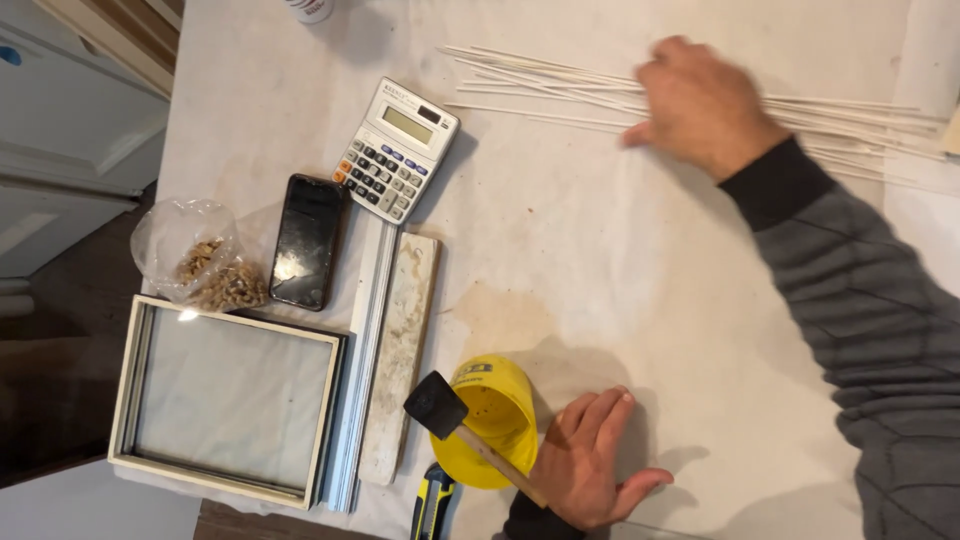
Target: Sealing the back of a picture frame using kraft tape and adhesive.
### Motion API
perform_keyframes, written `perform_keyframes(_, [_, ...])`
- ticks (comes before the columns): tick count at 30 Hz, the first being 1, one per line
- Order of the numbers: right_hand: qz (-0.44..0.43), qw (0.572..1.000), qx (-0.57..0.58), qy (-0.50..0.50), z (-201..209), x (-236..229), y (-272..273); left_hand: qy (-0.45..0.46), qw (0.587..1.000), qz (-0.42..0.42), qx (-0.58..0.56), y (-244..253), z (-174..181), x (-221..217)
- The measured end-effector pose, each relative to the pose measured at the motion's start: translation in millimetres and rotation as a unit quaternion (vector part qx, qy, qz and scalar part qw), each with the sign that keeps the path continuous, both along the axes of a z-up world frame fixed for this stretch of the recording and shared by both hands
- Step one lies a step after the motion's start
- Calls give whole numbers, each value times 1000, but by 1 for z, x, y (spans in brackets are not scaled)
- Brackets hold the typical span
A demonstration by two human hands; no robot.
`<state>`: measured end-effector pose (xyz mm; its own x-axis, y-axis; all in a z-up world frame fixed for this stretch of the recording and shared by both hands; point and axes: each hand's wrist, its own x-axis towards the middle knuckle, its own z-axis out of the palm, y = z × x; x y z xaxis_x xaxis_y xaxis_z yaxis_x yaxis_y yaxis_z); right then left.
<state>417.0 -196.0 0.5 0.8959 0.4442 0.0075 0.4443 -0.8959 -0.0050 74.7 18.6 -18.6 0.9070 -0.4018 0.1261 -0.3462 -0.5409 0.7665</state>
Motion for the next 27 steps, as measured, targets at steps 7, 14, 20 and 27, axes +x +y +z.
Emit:
perform_keyframes(7, [-115, 989, -31, 93, 22, -22, -30, 7, 1000, -11, 8, -1, 3, -3])
perform_keyframes(14, [-53, 984, 154, 72, -1, 11, -2, -13, 1000, 16, 6, -5, 2, -8])
perform_keyframes(20, [-24, 970, 243, -2, -67, 89, 55, -10, 1000, 14, 3, -4, 1, -3])
perform_keyframes(27, [-10, 943, 333, 10, -47, 76, 107, -11, 1000, 3, 18, 1, 2, -1])
